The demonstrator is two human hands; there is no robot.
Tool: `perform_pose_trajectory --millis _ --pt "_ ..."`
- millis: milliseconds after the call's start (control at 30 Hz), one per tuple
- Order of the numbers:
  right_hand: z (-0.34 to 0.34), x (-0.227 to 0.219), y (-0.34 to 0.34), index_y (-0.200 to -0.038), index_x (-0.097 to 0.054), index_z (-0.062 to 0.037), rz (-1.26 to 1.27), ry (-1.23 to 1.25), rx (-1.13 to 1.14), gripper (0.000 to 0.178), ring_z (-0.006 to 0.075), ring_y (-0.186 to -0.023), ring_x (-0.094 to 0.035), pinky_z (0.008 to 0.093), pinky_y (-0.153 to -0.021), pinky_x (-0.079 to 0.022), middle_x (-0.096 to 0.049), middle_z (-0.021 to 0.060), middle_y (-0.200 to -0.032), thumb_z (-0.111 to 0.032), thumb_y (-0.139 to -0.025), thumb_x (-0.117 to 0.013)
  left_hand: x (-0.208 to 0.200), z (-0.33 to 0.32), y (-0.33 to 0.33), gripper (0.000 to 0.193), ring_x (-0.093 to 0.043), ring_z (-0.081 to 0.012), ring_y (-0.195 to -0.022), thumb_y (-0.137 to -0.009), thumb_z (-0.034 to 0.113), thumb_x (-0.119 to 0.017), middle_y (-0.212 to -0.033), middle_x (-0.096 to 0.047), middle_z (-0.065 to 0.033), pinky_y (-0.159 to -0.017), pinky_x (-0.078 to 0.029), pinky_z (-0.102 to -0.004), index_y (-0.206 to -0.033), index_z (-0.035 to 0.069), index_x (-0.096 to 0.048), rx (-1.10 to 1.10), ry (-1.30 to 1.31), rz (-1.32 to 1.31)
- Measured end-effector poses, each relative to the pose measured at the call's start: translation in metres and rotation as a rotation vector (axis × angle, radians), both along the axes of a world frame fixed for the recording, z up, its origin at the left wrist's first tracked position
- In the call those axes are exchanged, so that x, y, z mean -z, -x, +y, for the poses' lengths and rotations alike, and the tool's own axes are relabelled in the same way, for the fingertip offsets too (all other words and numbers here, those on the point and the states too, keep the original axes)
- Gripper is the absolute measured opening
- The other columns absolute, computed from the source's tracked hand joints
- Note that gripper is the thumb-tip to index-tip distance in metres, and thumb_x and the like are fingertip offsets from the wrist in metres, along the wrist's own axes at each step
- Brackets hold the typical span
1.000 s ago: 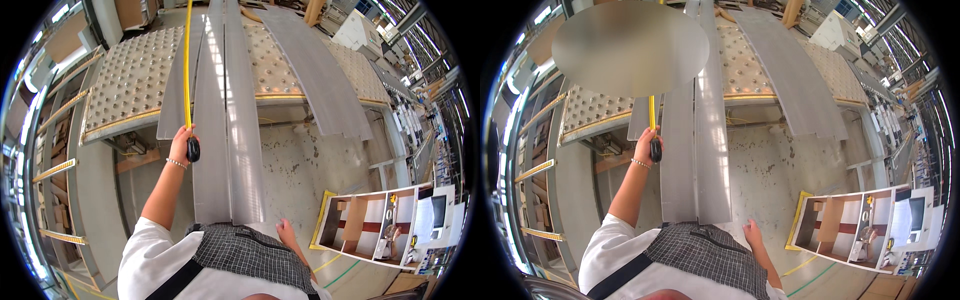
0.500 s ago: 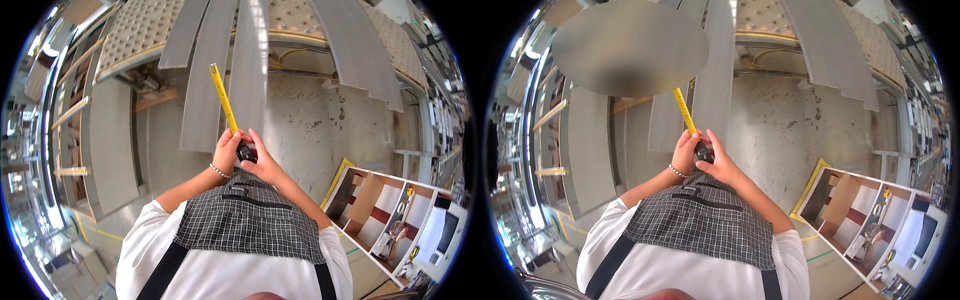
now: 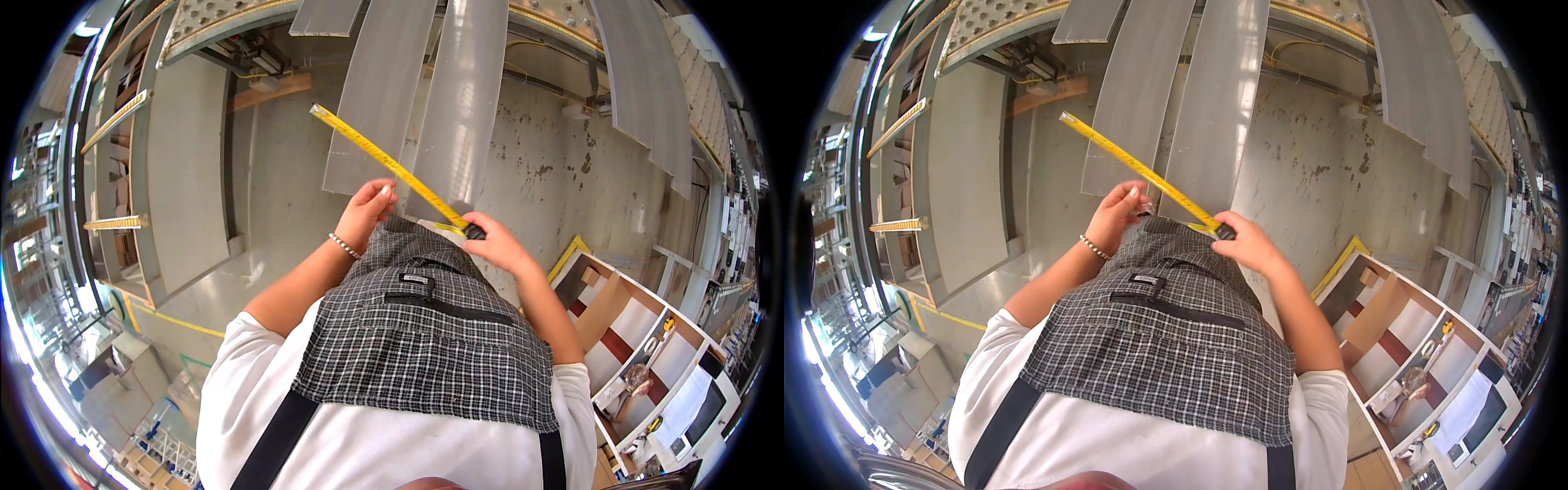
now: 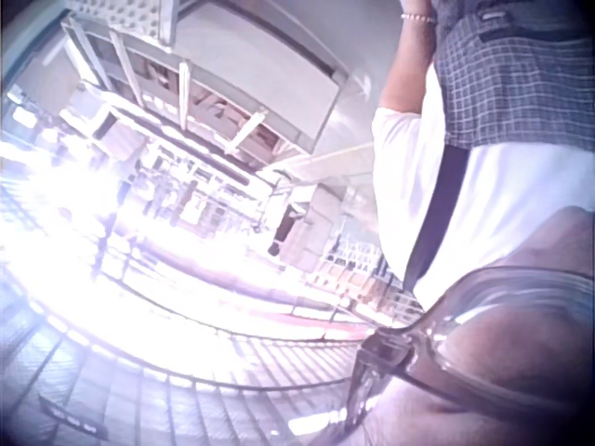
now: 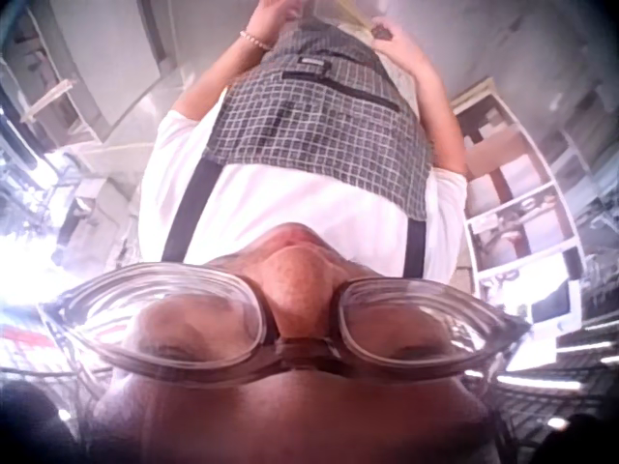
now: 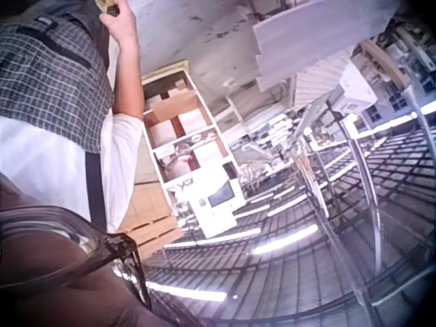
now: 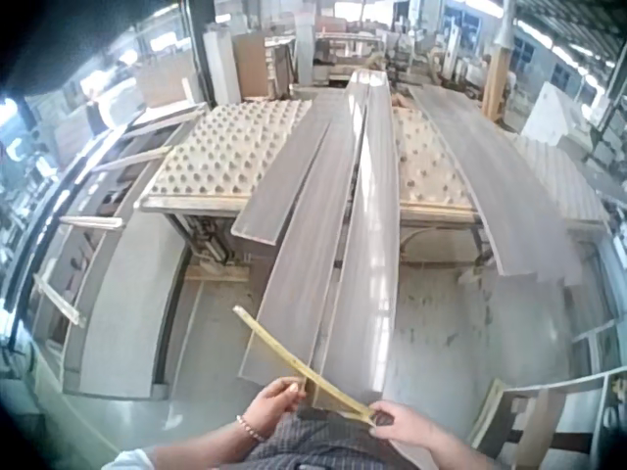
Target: The person measures wooden planks with a tape measure, writes on a document with a marker, and moves the planks onto a roller conveyor table.
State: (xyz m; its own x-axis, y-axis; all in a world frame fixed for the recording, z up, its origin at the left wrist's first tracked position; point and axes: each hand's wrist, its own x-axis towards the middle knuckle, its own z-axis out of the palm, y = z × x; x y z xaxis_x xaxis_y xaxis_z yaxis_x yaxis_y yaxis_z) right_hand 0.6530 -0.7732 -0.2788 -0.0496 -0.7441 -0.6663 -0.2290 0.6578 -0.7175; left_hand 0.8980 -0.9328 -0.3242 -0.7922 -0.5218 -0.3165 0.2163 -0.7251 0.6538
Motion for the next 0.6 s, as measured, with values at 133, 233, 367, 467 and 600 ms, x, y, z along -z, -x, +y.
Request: perform_pose_trajectory --millis 133,233,367,467,600 --pt "-0.002 -0.009 0.029 -0.117 -0.057 -0.0077 0.127 -0.106 -0.095 0.048 0.018 -0.082 -0.059 0.0322 -0.076 -0.048 -0.063 0.008 -0.089 -0.021 -0.073 -0.069 0.056 -0.004 -0.038 0.017 -0.051 -0.0093 -0.076 -0.097 0.023 -0.047 -0.086 -0.056 0.0019 -0.067 -0.044 -0.0257 -0.098 0.01 -0.057 0.12 -0.169 0.038" --pt "-0.004 -0.016 0.041 -0.115 -0.057 -0.006 0.188 -0.18 -0.191 0.045 0.0158 -0.08 -0.057 0.0309 -0.073 -0.048 -0.061 0.0051 -0.088 -0.018 -0.073 -0.069 0.071 0.0 -0.049 0.019 -0.054 -0.0119 -0.081 -0.098 0.024 -0.046 -0.089 -0.057 -0.0005 -0.074 -0.047 -0.028 -0.103 0.009 -0.058 0.161 -0.339 0.053" --pt "-0.019 -0.033 0.04 -0.114 -0.057 -0.0081 0.206 -0.249 -0.278 0.044 0.0195 -0.079 -0.058 0.0321 -0.073 -0.048 -0.063 0.0086 -0.087 -0.02 -0.073 -0.068 0.08 -0.002 -0.056 0.02 -0.055 -0.0136 -0.084 -0.099 0.021 -0.044 -0.093 -0.058 -0.0021 -0.078 -0.048 -0.0289 -0.106 0.008 -0.058 0.161 -0.19 0.068" --pt "-0.024 -0.03 0.042 -0.116 -0.058 -0.0069 0.193 -0.249 -0.278 0.049 0.0248 -0.086 -0.063 0.0354 -0.076 -0.049 -0.066 0.0141 -0.094 -0.022 -0.07 -0.068 0.065 -0.006 -0.054 0.02 -0.056 -0.0143 -0.085 -0.1 0.019 -0.042 -0.096 -0.058 -0.0029 -0.079 -0.049 -0.0292 -0.106 0.007 -0.058 0.091 0.375 -0.089" --pt "-0.026 -0.047 0.046 -0.115 -0.058 -0.0068 0.235 -0.197 -0.336 0.047 0.0251 -0.086 -0.062 0.0346 -0.077 -0.049 -0.064 0.0132 -0.095 -0.021 -0.071 -0.068 0.046 -0.011 -0.057 0.015 -0.059 -0.0153 -0.082 -0.096 0.016 -0.048 -0.091 -0.061 -0.0031 -0.074 -0.05 -0.0308 -0.101 0.007 -0.059 0.068 0.518 -0.228"
